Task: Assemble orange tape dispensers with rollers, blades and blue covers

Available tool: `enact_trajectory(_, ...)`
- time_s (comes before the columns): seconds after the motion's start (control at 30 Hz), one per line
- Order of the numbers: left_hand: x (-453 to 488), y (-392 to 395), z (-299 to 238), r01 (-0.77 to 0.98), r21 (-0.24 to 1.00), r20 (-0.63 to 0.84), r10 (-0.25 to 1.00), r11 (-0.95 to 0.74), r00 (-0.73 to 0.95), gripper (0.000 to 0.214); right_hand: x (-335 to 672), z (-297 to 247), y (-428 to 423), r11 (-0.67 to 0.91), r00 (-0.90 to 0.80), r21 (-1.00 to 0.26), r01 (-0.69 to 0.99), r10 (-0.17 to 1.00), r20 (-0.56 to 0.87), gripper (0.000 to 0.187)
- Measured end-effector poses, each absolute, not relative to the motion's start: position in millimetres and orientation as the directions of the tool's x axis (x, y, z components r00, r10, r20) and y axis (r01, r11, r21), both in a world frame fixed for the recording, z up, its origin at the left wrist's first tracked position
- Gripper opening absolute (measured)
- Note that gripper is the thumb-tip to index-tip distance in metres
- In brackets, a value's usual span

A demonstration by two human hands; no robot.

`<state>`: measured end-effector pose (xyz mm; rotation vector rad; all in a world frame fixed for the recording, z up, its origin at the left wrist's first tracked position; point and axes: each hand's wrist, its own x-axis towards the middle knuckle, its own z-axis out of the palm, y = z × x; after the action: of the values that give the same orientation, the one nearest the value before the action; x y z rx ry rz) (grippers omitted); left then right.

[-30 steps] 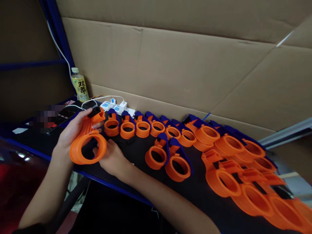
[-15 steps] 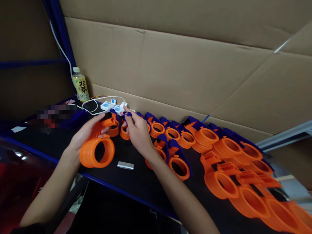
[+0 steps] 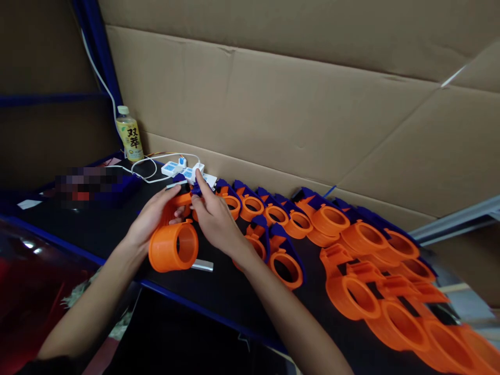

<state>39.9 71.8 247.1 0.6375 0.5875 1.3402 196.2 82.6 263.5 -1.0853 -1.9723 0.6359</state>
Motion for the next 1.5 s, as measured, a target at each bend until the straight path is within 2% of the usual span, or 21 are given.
enact_trajectory(0.23,36,73,248,-0.669,0.734,-0.007,0.986,0.117,0.165,0.027,215,277,87,0.557,-0.527,-0.743,0.371,0.785,0.326,0.060)
enact_trajectory(0.33,36,73,247,-0.653,0.741,-0.026,0.979,0.155,0.202,0.026,220,281,88,0.543,-0.551,-0.771,0.332,0.775,0.309,0.059)
enact_trajectory(0.4,37,73,246,-0.647,0.743,-0.043,0.976,0.173,0.212,0.026,223,283,88,0.566,-0.548,-0.731,0.382,0.775,0.314,0.055)
enact_trajectory(0.53,38,74,245,-0.648,0.738,-0.072,0.977,0.187,0.200,0.026,225,288,88,0.625,-0.558,-0.528,0.575,0.771,0.305,0.047)
enact_trajectory(0.67,35,72,247,-0.645,0.741,-0.084,0.979,0.187,0.187,0.025,222,288,86,0.677,-0.578,-0.452,0.581,0.734,0.356,0.043)
enact_trajectory(0.8,32,69,251,-0.623,0.750,-0.091,0.968,0.221,0.234,0.023,220,282,84,0.693,-0.577,-0.478,0.540,0.718,0.389,0.041)
enact_trajectory(1.07,26,64,256,-0.620,0.762,-0.005,0.959,0.188,0.285,0.018,216,272,80,0.709,-0.523,-0.518,0.479,0.704,0.481,0.043)
enact_trajectory(1.17,26,63,257,-0.605,0.781,0.009,0.967,0.153,0.256,0.015,215,269,79,0.730,-0.529,-0.517,0.446,0.681,0.506,0.045)
enact_trajectory(1.5,26,62,259,-0.519,0.854,0.081,0.974,0.042,0.213,0.013,221,266,80,0.791,-0.522,-0.376,0.483,0.605,0.601,0.049)
